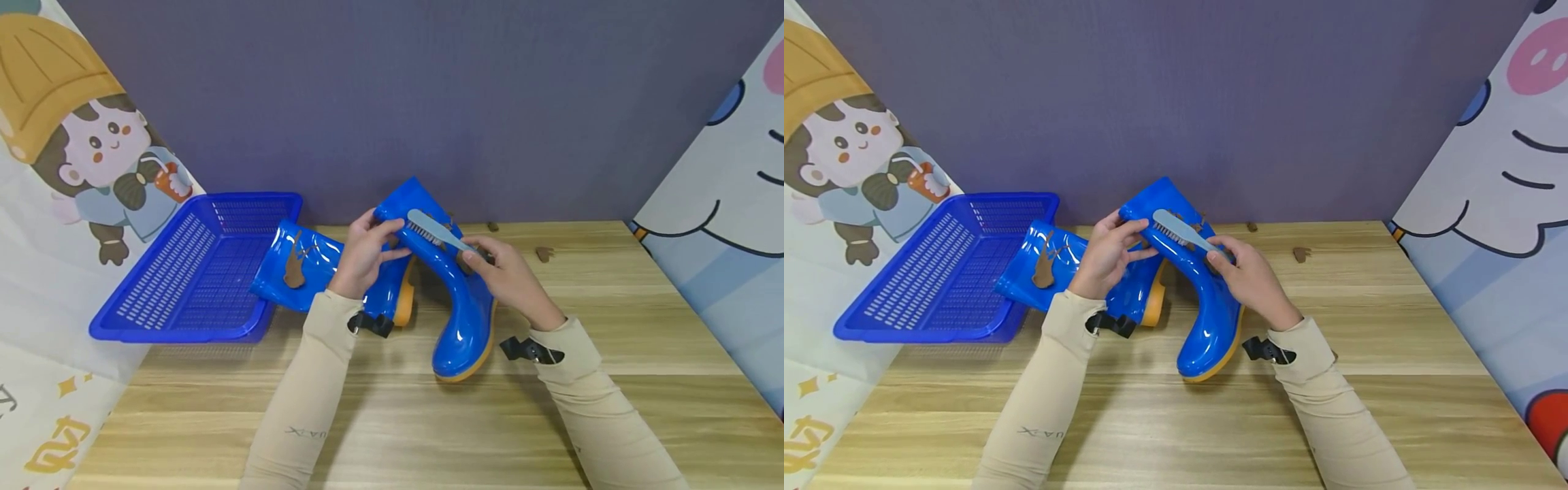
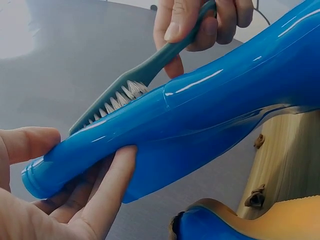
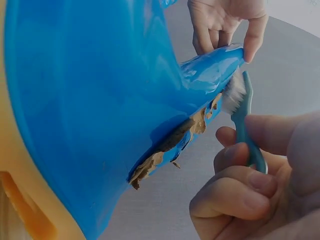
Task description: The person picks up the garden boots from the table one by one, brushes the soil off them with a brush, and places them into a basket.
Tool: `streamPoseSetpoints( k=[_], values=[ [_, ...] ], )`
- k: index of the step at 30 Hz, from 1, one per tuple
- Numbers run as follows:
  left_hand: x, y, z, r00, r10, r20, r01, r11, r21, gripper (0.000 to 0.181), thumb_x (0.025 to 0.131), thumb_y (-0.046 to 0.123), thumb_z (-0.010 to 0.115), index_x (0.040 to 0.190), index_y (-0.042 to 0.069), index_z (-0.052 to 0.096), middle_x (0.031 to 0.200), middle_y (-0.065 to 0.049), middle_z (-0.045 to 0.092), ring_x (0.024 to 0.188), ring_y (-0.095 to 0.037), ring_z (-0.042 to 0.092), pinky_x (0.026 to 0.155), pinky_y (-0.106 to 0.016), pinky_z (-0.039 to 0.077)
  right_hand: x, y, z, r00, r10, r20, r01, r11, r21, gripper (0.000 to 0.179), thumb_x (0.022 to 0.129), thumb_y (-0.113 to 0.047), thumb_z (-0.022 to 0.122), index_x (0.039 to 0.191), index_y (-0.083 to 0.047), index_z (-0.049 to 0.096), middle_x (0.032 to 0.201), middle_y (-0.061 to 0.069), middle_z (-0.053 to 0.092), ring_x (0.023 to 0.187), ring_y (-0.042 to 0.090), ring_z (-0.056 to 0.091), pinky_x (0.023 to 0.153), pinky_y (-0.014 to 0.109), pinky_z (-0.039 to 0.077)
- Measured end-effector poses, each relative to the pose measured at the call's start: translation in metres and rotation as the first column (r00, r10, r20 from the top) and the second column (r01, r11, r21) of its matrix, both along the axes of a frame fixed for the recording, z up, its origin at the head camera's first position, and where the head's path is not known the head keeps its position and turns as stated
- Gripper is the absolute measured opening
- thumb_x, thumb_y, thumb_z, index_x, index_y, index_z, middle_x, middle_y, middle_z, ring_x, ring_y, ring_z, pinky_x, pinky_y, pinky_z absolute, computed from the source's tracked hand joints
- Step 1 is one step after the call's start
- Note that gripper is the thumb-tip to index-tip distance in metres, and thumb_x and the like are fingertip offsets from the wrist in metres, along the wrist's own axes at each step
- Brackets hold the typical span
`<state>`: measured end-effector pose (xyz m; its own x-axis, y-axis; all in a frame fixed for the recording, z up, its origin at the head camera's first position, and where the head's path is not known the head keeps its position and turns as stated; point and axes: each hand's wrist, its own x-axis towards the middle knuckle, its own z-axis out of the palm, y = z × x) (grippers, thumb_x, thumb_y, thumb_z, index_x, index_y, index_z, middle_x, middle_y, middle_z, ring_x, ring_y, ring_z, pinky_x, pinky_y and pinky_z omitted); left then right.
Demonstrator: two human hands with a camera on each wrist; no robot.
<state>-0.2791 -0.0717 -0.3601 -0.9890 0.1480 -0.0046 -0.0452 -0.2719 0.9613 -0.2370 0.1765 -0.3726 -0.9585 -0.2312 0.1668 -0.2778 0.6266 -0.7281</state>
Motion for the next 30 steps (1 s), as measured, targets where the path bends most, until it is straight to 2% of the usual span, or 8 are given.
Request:
streamPoseSetpoints(
  k=[9, 15, 23, 30],
  values=[
    [0.0036, 0.0011, 0.0026, 1.0, -0.018, -0.019, 0.018, 1.0, -0.015, 0.041, 0.1, 0.015, 0.066, 0.14, 0.009, 0.055, 0.134, -0.014, 0.059, 0.113, -0.027, 0.067, 0.094, -0.054, 0.059, -0.0004, 0.003, -0.0007, 0.994, -0.081, -0.069, 0.082, 0.996, 0.019, 0.039, 0.11, -0.03, 0.049, 0.139, -0.007, 0.059, 0.089, 0.016, 0.059, 0.062, 0.023, 0.046, 0.051, 0.03, 0.036],
    [0.0061, 0.0019, 0.0037, 0.999, -0.029, -0.024, 0.029, 0.999, -0.023, 0.043, 0.101, 0.015, 0.065, 0.142, 0.01, 0.053, 0.137, -0.014, 0.058, 0.121, -0.032, 0.066, 0.094, -0.054, 0.058, 0.0006, 0.0041, -0.0004, 0.992, -0.112, -0.06, 0.113, 0.993, 0.029, 0.039, 0.109, -0.031, 0.049, 0.139, -0.009, 0.059, 0.086, 0.013, 0.056, 0.058, 0.021, 0.044, 0.047, 0.029, 0.035],
    [0.0057, 0.0025, 0.0021, 0.999, -0.02, -0.025, 0.019, 1.0, -0.024, 0.042, 0.101, 0.015, 0.066, 0.141, 0.009, 0.053, 0.138, -0.013, 0.057, 0.122, -0.031, 0.065, 0.094, -0.055, 0.058, 0.0037, 0.0049, 0.0023, 0.99, -0.128, -0.061, 0.131, 0.991, 0.034, 0.041, 0.109, -0.033, 0.048, 0.141, -0.009, 0.057, 0.086, 0.015, 0.058, 0.055, 0.02, 0.046, 0.045, 0.03, 0.037],
    [0.0045, 0.002, 0.0024, 0.999, -0.019, -0.029, 0.019, 1.0, -0.023, 0.043, 0.1, 0.016, 0.066, 0.14, 0.008, 0.054, 0.137, -0.014, 0.057, 0.117, -0.029, 0.064, 0.095, -0.056, 0.058, 0.0073, 0.005, 0.0082, 0.981, -0.154, -0.114, 0.157, 0.987, 0.016, 0.042, 0.109, -0.035, 0.048, 0.142, -0.01, 0.057, 0.069, 0.006, 0.044, 0.051, 0.017, 0.041, 0.044, 0.03, 0.035]
  ],
)
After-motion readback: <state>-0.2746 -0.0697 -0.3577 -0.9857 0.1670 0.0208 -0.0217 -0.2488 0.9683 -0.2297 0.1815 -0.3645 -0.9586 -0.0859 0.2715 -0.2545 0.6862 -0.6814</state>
